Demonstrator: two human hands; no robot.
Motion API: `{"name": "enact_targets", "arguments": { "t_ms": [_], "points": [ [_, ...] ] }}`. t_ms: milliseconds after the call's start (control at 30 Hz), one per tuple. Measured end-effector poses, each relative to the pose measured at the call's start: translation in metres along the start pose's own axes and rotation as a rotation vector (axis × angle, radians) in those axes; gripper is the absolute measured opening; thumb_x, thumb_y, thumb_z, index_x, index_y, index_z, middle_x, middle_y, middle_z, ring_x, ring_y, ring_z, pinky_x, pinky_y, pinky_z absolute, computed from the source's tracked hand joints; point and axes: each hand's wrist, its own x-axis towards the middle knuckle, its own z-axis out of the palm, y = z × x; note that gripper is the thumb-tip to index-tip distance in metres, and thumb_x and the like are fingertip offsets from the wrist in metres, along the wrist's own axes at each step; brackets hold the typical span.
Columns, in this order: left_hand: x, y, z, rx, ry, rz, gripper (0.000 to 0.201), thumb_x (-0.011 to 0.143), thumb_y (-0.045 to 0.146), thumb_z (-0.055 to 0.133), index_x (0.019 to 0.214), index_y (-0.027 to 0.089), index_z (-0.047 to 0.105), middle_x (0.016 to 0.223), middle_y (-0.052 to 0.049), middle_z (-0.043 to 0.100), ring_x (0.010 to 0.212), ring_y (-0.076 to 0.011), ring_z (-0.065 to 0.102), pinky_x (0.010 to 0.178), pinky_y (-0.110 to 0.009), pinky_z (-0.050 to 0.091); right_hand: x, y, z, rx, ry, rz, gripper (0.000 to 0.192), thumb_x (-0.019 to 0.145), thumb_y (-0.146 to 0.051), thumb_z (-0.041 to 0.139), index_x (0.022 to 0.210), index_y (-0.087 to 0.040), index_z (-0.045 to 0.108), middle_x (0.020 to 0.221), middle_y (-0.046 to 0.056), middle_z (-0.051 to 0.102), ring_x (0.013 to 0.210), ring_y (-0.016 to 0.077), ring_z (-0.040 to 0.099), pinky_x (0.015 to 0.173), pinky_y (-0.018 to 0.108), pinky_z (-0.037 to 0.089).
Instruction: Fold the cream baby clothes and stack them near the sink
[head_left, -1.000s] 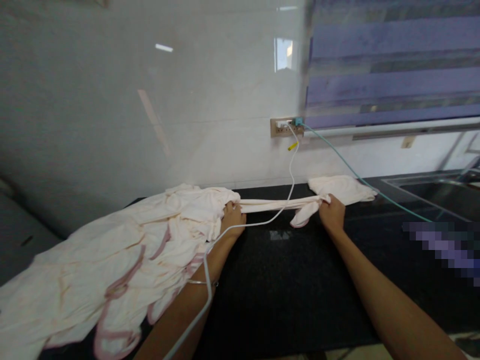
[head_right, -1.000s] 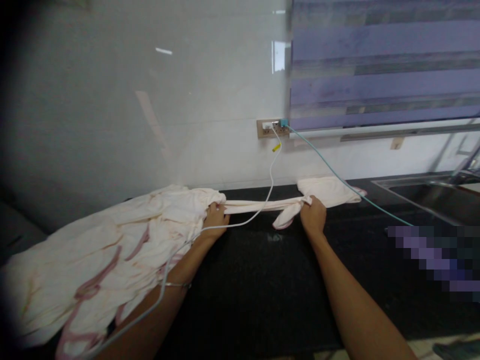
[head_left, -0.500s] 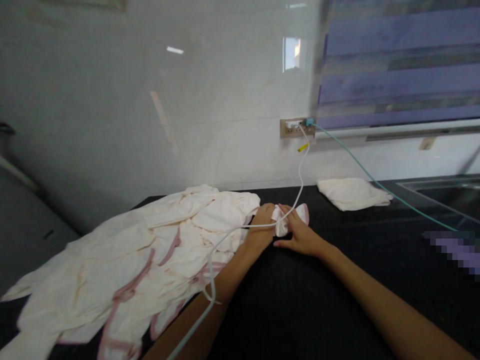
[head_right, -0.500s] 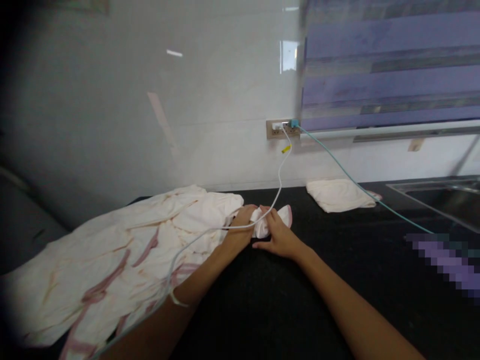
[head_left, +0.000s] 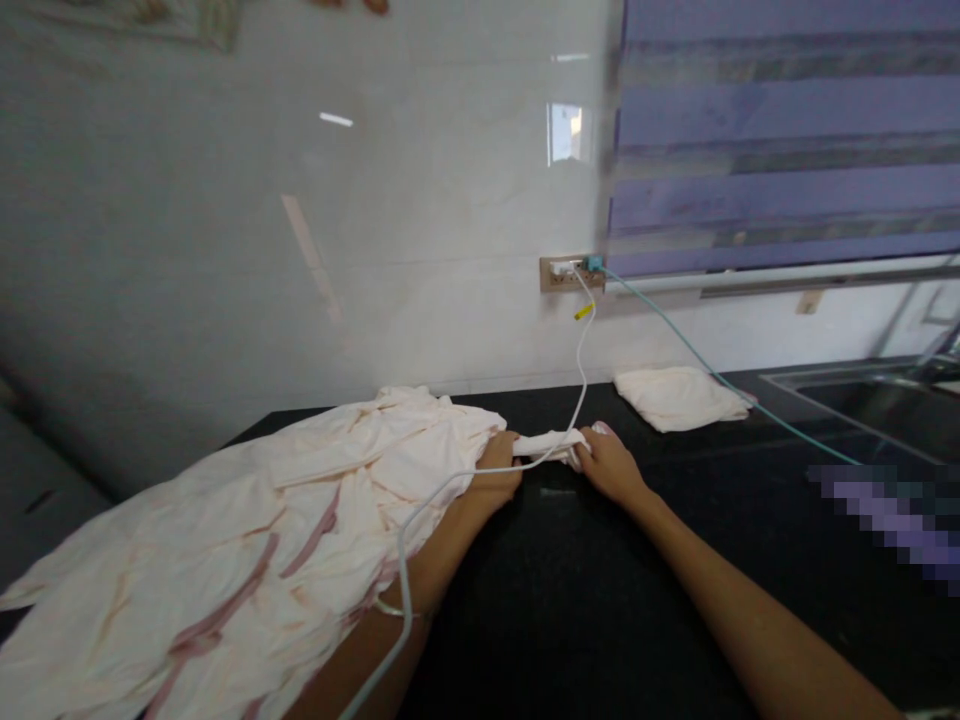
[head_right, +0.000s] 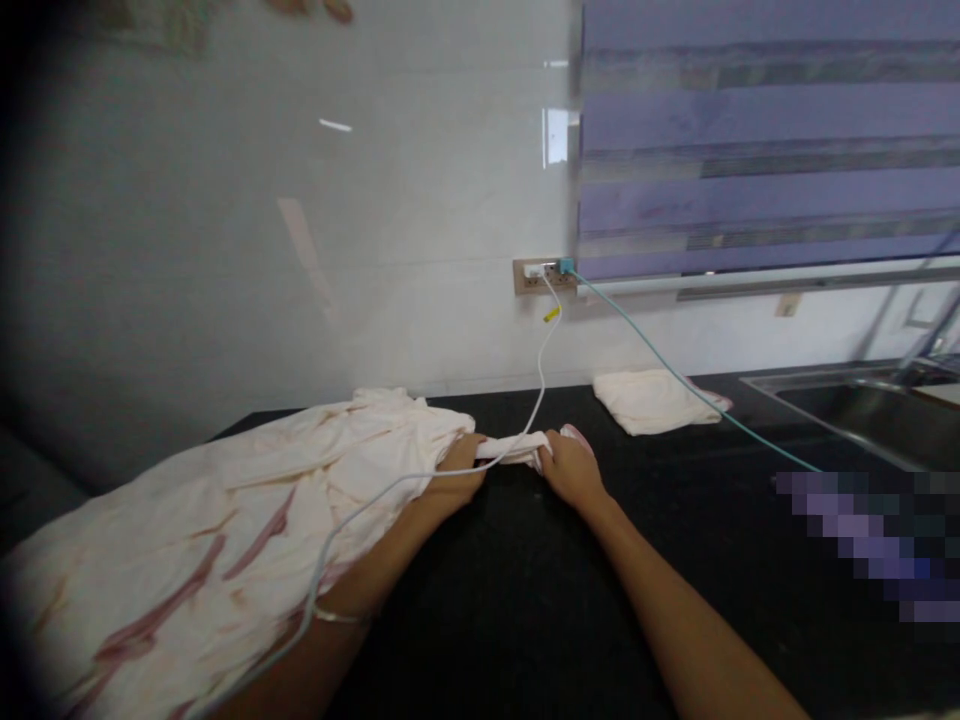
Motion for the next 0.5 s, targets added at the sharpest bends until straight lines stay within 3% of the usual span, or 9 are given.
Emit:
{"name": "enact_targets", "arguments": {
  "t_ms": [167,367,433,500],
  "points": [
    [0.01,-0.031,-0.012,0.004,0.076,-0.026,0.038,0.079,0.001,0.054,0.113,0.015,0.063,0.127,-0.014,0.064,0.131,-0.0282,0.055,0.12,-0.043,0.038,0.001,0.003,-0.015,0.011,0.091,0.312,0.032,0.102,-0.037,0.038,0.096,-0.02,0.065,0.097,0.01,0.07,0.09,0.021,0.063,0.075,0.027,0.038],
    [0.014,-0.044,-0.027,-0.013,0.18,-0.043,0.028,0.085,0.006,0.05,0.109,0.017,0.062,0.117,-0.012,0.067,0.123,-0.0291,0.057,0.116,-0.048,0.04,0.005,0.035,-0.031,0.213,0.681,0.596,0.036,0.096,-0.036,0.032,0.088,-0.019,0.063,0.087,0.012,0.069,0.081,0.0238,0.057,0.069,0.031,0.036],
    [0.014,-0.044,-0.028,-0.022,0.192,-0.035,0.023,0.086,0.009,0.05,0.103,0.017,0.062,0.111,-0.011,0.068,0.118,-0.0288,0.058,0.112,-0.047,0.043,0.005,0.046,-0.034,0.267,0.81,0.686,0.034,0.093,-0.034,0.033,0.085,-0.019,0.062,0.084,0.012,0.068,0.078,0.0239,0.055,0.069,0.032,0.036],
    [0.013,-0.042,-0.03,-0.03,0.222,-0.036,0.021,0.085,0.008,0.048,0.097,0.018,0.064,0.105,-0.01,0.069,0.111,-0.0273,0.06,0.108,-0.044,0.045,0.005,0.052,-0.033,0.337,0.854,0.707,0.033,0.091,-0.034,0.033,0.087,-0.019,0.062,0.085,0.012,0.068,0.078,0.024,0.056,0.069,0.032,0.038]
  ]
}}
